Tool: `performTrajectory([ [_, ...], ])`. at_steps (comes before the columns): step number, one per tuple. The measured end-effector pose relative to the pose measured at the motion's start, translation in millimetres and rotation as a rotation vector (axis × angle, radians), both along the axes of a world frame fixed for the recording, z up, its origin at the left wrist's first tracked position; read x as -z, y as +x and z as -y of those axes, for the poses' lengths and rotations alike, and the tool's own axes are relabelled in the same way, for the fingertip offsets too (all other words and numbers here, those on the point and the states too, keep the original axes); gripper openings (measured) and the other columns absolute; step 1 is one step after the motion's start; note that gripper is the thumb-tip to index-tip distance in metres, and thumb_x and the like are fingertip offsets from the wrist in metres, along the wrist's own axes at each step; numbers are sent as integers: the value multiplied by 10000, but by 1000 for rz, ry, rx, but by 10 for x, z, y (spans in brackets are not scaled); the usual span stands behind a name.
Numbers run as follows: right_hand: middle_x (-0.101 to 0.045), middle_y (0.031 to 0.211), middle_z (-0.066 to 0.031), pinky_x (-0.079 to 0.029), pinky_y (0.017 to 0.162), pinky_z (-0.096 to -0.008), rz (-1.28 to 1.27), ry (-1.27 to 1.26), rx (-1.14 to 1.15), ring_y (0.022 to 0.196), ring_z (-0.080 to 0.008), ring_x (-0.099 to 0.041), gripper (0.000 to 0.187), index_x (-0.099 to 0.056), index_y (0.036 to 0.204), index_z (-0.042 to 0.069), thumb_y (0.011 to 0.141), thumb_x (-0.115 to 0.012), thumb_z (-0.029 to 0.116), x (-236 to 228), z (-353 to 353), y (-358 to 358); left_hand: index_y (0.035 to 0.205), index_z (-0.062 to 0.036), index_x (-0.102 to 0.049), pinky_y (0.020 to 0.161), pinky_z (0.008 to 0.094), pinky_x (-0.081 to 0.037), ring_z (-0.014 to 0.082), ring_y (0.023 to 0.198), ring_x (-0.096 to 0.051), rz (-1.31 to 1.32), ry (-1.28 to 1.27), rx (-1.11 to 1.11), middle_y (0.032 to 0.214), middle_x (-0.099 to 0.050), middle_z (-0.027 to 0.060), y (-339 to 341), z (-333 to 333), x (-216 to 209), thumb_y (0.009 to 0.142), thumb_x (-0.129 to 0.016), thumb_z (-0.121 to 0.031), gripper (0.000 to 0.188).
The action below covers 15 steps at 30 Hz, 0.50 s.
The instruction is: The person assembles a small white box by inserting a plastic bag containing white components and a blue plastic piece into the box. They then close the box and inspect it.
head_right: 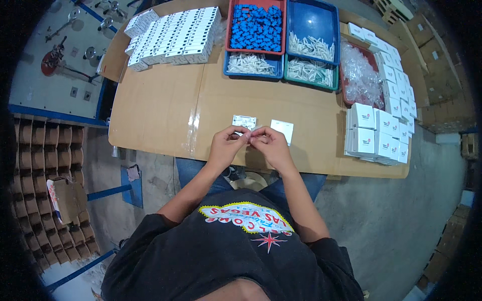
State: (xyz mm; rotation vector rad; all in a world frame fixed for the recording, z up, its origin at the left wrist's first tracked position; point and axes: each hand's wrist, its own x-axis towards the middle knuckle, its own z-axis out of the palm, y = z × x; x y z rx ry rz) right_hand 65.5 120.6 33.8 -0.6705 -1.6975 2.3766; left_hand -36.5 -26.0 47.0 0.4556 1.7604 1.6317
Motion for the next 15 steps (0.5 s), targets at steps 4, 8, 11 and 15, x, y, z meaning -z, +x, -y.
performTrajectory([
  [4, -715, 961, -94, -583, 810, -274, 3, -32, -18, 893, -156, -714, 121, -635, 1053, -48, 939, -655, -12, 60, -5, 32, 1072, 20, -712, 787, 260, -551, 115, 853, -678, -93, -26, 8, 944, -725, 72, -1, 8, 11, 951, -691, -122, 188],
  [8, -715, 963, -95, -586, 798, -282, 11, -45, 26, 890, -157, -715, 121, -636, 1065, -47, 951, -640, -5, 47, 13, 19, 1072, 24, -721, 788, 261, -553, 122, 860, -691, -15, 12, -16, 960, -732, 83, 11, -8, -29, 949, -695, -118, 190],
  [11, -718, 966, -96, -590, 786, -290, 34, -15, 49, 889, -160, -716, 123, -637, 1070, -47, 959, -631, 4, 0, 28, -1, 1065, 33, -722, 788, 259, -554, 123, 857, -698, 54, 64, -34, 958, -734, 79, 5, -14, 32, 950, -693, -107, 184],
  [15, -720, 979, -92, -582, 781, -277, 32, -53, 74, 894, -155, -713, 137, -641, 1083, -38, 961, -638, 22, -53, 56, -11, 1060, 41, -720, 772, 240, -545, 110, 843, -693, 78, 74, -61, 961, -735, 71, 3, -7, 29, 946, -693, -85, 172],
])
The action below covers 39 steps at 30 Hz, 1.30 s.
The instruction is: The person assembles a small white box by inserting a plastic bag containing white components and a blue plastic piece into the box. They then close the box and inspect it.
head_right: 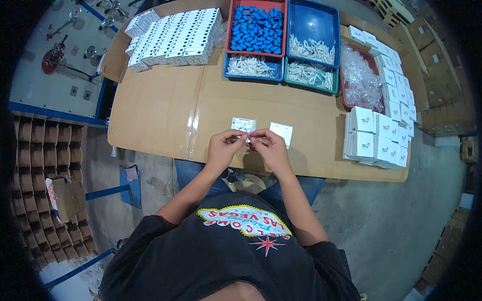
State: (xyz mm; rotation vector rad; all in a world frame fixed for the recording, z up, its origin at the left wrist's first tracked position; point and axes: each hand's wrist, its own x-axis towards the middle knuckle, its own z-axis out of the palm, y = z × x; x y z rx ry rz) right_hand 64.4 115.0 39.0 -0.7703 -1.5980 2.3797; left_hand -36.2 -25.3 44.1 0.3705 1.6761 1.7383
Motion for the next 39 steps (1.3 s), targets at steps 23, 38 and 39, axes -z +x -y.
performTrajectory([
  [23, -703, 959, -57, -553, 755, -259, 49, 329, -13, 843, -106, -654, 189, -693, 1036, -27, 877, -754, 56, -56, 98, -40, 1065, -21, -690, 797, 251, -545, 111, 873, -681, 246, 34, -67, 975, -714, 45, -20, 2, 122, 970, -674, -149, 160],
  [38, -686, 948, -62, -569, 701, -261, 14, 131, 222, 845, -111, -677, 108, -653, 1042, -30, 952, -662, 29, -19, 72, -77, 1013, -9, -625, 754, 230, -516, 84, 858, -657, -222, -22, -4, 972, -687, 49, 112, -7, 168, 968, -657, -62, 77],
  [39, -682, 949, -58, -566, 709, -259, -30, 162, 256, 863, -109, -671, 104, -653, 1044, -27, 955, -658, 26, -3, 93, -96, 1006, -10, -620, 750, 228, -513, 80, 854, -653, -265, -35, 17, 978, -684, 47, 124, -10, 191, 966, -657, -54, 70],
])
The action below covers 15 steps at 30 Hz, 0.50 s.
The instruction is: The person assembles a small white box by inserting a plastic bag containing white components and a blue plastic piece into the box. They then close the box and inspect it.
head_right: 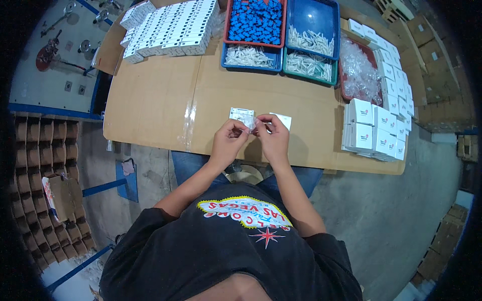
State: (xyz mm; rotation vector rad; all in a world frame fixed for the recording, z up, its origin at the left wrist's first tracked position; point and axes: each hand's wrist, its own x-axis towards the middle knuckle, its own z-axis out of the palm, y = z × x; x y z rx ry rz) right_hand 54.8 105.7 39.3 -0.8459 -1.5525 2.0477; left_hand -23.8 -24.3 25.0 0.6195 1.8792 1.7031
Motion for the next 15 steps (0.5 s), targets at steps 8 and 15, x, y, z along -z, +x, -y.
performTrajectory([
  [8, -672, 1032, -83, -537, 823, -259, -39, 220, -79, 916, -111, -645, 117, -656, 1068, -23, 955, -643, 3, -31, 38, 48, 1120, -54, -661, 771, 261, -524, 116, 824, -653, 612, 75, -49, 1010, -681, 42, -47, -24, -106, 1014, -615, -265, 240],
  [15, -652, 1060, -84, -555, 818, -261, -115, 109, -48, 935, -128, -644, 198, -619, 1137, -22, 942, -647, -8, -50, 126, 8, 1133, -79, -668, 750, 261, -502, 85, 874, -626, 583, 172, -107, 1031, -676, -1, -20, -36, -43, 995, -655, -231, 206],
])
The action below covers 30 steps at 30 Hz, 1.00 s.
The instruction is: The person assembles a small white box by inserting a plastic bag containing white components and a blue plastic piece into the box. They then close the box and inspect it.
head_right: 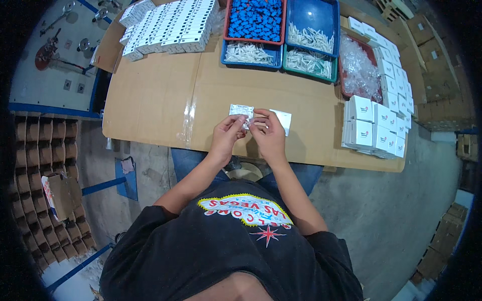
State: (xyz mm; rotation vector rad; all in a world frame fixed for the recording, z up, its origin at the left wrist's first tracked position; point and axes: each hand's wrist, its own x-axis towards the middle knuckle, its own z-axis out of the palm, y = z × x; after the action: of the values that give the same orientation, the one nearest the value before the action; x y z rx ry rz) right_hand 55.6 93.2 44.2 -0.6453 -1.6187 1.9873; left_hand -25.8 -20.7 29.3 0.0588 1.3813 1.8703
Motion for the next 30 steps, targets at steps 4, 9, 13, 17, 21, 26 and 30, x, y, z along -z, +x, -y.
performTrajectory([
  [4, -660, 998, -91, -585, 741, -276, 88, -267, -52, 863, -143, -671, 194, -575, 1136, -13, 956, -640, 14, 95, -26, 1, 1085, -82, -692, 755, 241, -475, 74, 912, -611, -24, 59, -83, 1002, -686, -13, 23, -14, 21, 969, -698, -270, 221],
  [9, -665, 908, -94, -608, 672, -301, 61, -349, -27, 761, -173, -703, 127, -533, 1058, 12, 972, -624, 25, -23, 39, -11, 1092, -77, -669, 746, 253, -484, 80, 899, -609, 74, 190, -111, 1020, -680, 6, 53, -8, 0, 986, -675, -226, 184],
  [13, -665, 887, -95, -606, 661, -295, -20, -316, -13, 736, -175, -704, 121, -514, 1036, 12, 976, -619, 14, 27, 75, -13, 1090, -81, -646, 735, 249, -485, 78, 861, -607, 129, 228, -125, 988, -670, 16, 68, -21, -12, 988, -675, -221, 176],
  [17, -672, 891, -99, -597, 668, -293, -30, -217, 22, 738, -164, -696, 83, -550, 1037, -7, 976, -608, -7, 22, 153, -4, 1064, -87, -633, 693, 232, -465, 63, 791, -581, 107, 240, -155, 935, -658, -1, 68, -40, -43, 987, -680, -245, 183],
  [21, -669, 892, -90, -584, 671, -291, -51, -171, 66, 729, -146, -674, 92, -638, 1053, -40, 974, -593, -33, 63, 283, 18, 1097, -94, -611, 688, 230, -467, 66, 831, -589, 25, 225, -153, 968, -648, -8, 48, -42, -33, 1002, -654, -255, 192],
  [26, -670, 903, -83, -577, 634, -297, -12, -186, 17, 702, -141, -652, 166, -694, 1099, -42, 983, -578, -22, 119, 206, 4, 1090, -88, -607, 684, 221, -456, 65, 822, -579, -13, 202, -151, 962, -649, -7, 51, -39, -32, 1000, -656, -274, 212],
  [30, -664, 860, -81, -569, 605, -301, 16, -256, -26, 652, -140, -626, 186, -704, 1103, -31, 986, -567, 16, 82, 156, 20, 1092, -82, -602, 724, 235, -463, 75, 834, -580, -143, 165, -140, 978, -660, 0, 44, -11, 15, 997, -661, -278, 226],
])
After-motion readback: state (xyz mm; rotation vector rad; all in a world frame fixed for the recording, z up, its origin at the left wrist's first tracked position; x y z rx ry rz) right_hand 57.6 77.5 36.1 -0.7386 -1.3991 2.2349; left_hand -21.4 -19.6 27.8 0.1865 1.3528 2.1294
